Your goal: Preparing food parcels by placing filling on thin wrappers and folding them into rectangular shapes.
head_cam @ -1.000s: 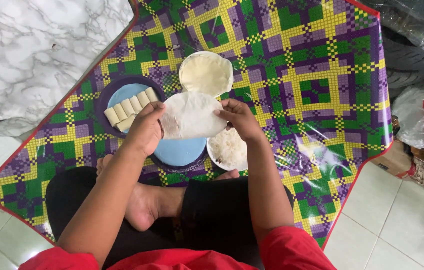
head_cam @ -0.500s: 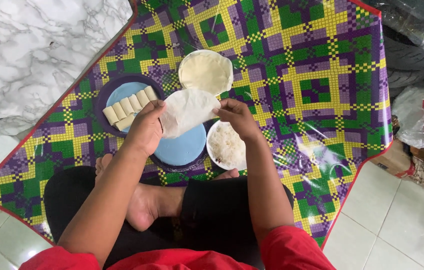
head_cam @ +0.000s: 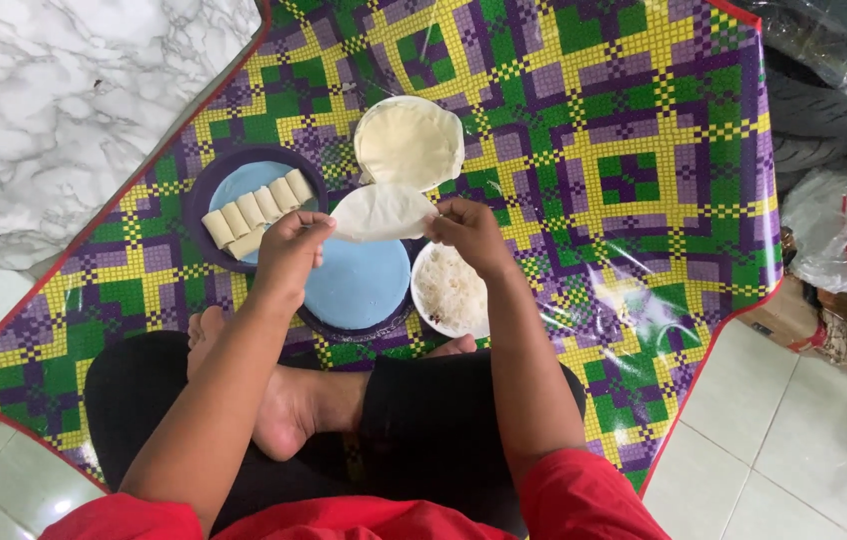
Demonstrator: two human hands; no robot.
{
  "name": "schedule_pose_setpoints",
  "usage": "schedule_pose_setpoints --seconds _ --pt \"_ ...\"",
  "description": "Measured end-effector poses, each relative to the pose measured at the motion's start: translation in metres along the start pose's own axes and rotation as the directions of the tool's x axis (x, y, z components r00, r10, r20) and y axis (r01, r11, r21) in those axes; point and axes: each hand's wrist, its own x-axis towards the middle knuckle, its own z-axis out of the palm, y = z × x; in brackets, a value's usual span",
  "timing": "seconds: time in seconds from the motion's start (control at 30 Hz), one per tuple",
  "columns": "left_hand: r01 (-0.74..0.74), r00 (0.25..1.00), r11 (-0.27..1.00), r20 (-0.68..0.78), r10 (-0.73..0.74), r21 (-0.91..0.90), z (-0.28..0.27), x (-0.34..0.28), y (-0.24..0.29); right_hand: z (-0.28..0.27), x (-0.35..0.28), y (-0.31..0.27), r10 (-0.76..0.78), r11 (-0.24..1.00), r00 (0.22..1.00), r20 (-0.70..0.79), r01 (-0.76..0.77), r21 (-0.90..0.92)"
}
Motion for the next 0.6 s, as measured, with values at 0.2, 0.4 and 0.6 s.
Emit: schedule_pose_setpoints --seconds 0.2,0.4,0.6 --pt "-0.119 0.993 0.983 0.028 0.116 0.138 0.005 -0.029 0.056 0.005 0.006 0.018 -0.15 0.988 0.984 -0.098 0.145 -0.058" --pt "-0.522 0.822 0.61 -0.161 0.547 -0.596 0.007 -0.075 0.08 0.038 -0.056 -0.094 -0.173 0.753 0.895 -0.411 0.389 0.53" --pt "0.404 0.85 0.338 0.485 0.205 -0.85 0.016 -0.076 0.059 0.073 -0.054 -0.034 0.088 0.474 0.99 0.111 -0.14 0.869"
